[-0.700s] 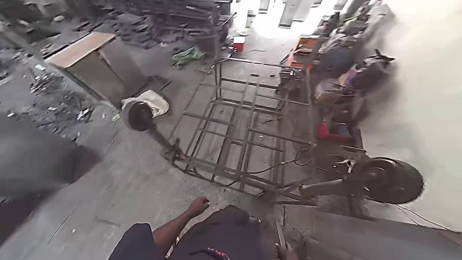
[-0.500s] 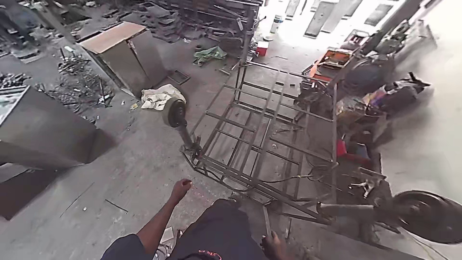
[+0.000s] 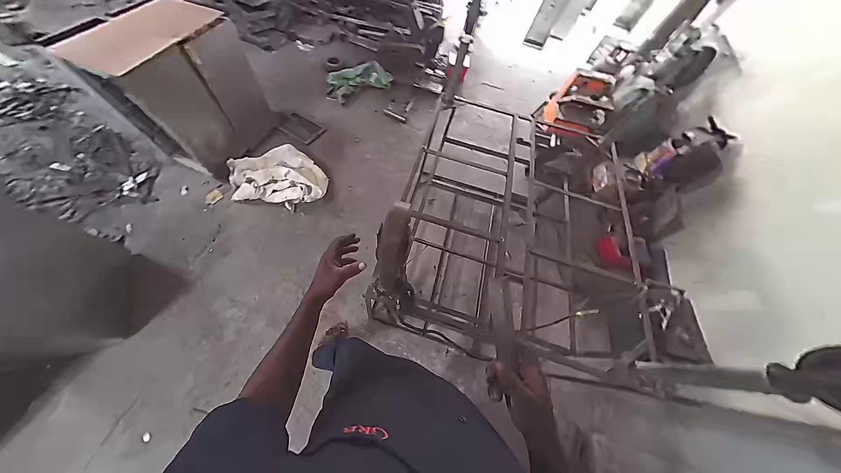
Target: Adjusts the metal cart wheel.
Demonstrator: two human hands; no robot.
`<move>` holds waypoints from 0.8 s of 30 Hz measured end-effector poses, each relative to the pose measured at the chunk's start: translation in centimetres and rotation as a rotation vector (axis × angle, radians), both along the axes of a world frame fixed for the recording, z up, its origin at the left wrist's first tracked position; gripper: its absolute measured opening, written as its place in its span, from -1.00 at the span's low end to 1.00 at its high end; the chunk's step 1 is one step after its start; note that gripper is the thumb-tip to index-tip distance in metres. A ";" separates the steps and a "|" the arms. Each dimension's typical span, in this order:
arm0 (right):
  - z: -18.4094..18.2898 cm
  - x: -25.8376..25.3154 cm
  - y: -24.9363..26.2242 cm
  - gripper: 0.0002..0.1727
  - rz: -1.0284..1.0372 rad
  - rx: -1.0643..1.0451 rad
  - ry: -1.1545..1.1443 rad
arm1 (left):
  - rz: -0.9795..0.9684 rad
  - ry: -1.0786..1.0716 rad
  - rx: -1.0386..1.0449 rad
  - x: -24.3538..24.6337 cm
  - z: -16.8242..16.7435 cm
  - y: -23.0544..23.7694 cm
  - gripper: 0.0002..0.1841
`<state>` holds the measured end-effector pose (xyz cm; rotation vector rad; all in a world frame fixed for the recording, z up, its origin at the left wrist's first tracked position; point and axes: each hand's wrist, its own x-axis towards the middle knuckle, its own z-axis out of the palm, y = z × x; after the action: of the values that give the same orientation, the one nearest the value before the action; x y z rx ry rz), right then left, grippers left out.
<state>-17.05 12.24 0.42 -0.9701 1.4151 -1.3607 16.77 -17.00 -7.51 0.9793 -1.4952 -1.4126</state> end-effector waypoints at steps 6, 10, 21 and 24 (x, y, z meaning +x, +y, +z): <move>3.5 15.6 -10.3 -0.34 -0.256 0.046 0.266 | -0.413 0.095 -0.102 1.5 2.5 -11.1 -0.33; 4.5 21.8 -13.1 -0.39 -0.365 0.035 0.352 | -0.530 0.175 -0.251 1.1 7.8 -18.3 -0.59; 4.8 28.4 -12.0 -0.41 -0.574 0.104 0.465 | -0.775 -0.278 -0.440 -2.9 4.6 -13.2 -0.16; 4.5 29.0 -11.7 -0.42 -0.586 0.120 0.489 | -0.662 -0.311 -0.437 -3.6 3.5 -12.2 -0.24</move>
<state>11.93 0.57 4.92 -0.8765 2.2555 -1.4769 13.16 -29.21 -3.98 0.4497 -2.3868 -1.2963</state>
